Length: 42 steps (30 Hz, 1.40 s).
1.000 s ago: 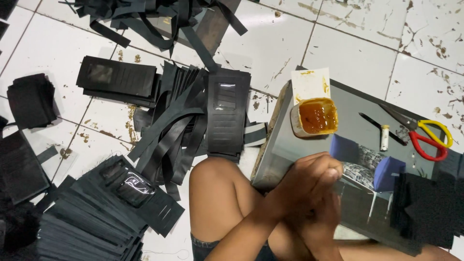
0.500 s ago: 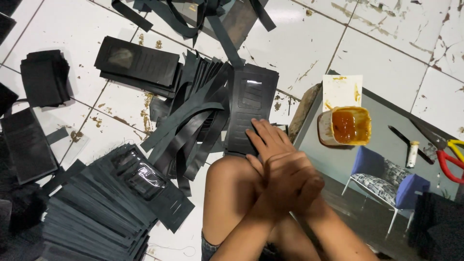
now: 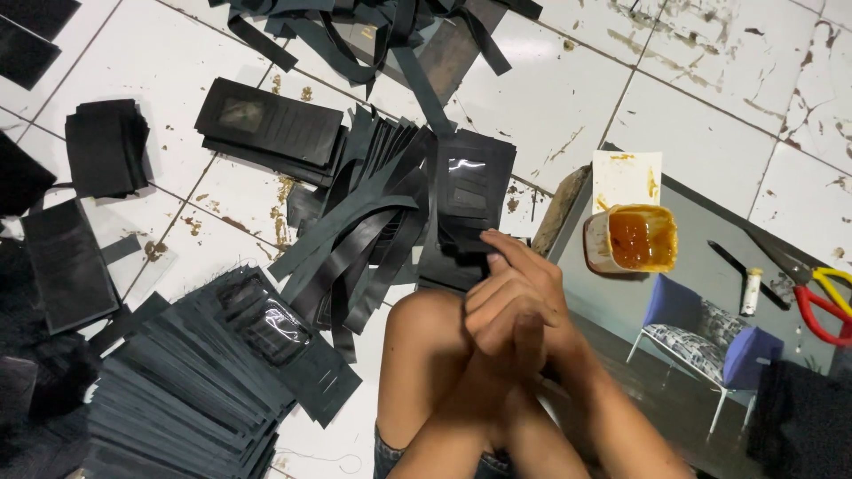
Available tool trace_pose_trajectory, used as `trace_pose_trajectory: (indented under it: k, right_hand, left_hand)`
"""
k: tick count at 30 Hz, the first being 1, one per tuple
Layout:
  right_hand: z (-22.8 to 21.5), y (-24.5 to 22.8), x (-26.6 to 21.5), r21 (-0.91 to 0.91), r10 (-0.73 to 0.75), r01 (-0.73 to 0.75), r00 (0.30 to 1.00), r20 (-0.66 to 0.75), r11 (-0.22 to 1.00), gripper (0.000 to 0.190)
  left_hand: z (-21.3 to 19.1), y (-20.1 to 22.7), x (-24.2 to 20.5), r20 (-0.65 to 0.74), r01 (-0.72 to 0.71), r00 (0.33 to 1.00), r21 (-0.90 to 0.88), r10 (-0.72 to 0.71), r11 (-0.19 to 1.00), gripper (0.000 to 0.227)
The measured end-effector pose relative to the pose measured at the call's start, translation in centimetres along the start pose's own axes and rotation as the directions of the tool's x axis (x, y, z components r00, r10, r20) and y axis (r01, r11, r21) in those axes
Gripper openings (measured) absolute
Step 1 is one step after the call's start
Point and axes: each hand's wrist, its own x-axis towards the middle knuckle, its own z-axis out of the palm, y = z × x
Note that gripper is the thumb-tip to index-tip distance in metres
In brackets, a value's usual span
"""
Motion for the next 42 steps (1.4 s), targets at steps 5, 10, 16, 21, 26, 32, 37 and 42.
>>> trace_pose_trajectory:
  k: [5, 10, 16, 21, 26, 32, 37, 42]
  right_hand:
    - [-1.4, 0.3, 0.4, 0.034, -0.063, 0.062, 0.997, 0.037, 0.998, 0.041]
    - [-2.1, 1.7, -1.1, 0.22, 0.03, -0.019, 0.999, -0.046, 0.975, 0.032]
    - [-7.7, -4.8, -9.2, -0.106, 0.085, -0.148, 0.887, -0.453, 0.983, 0.028]
    - [-15.1, -5.0, -17.5, -0.2, 0.163, -0.355, 0.768, -0.62, 0.913, 0.023]
    - [-19.1, -3.3, -15.5, -0.181, 0.286, -0.419, 0.822, -0.493, 0.89, 0.022]
    - [-17.6, 1.3, -16.6, -0.581, -0.252, -0.131, 0.809, -0.531, 0.803, 0.042]
    - [-11.5, 3.1, -20.8, -0.57, 0.136, -0.325, 0.927, -0.349, 0.755, 0.053]
    - [-11.2, 4.2, -22.2, -0.66, 0.124, -0.239, 0.968, -0.216, 0.713, 0.059]
  left_hand:
    - [-0.1, -0.9, -0.6, -0.036, -0.113, 0.993, 0.046, 0.115, 0.993, 0.051]
    - [-0.4, -1.2, -1.3, -0.088, -0.16, 0.981, 0.135, 0.173, 0.978, 0.049]
    - [-2.4, -3.3, -2.1, -0.278, -0.001, 0.958, 0.246, 0.072, 0.969, 0.048]
    - [-1.6, -1.4, -1.9, -0.25, 0.205, 0.953, 0.115, -0.171, 0.972, 0.035]
    - [-0.7, -1.1, -3.0, -0.07, 0.06, 0.996, 0.185, -0.047, 0.981, 0.04]
    - [0.4, -0.8, -3.8, 0.238, -0.12, 0.966, 0.049, 0.105, 0.992, 0.029]
    - [1.6, 0.2, -5.6, 0.541, -0.045, 0.841, 0.038, 0.017, 0.998, 0.02]
    - [2.7, 1.4, -6.1, 0.809, 0.081, 0.574, 0.102, -0.13, 0.991, 0.012]
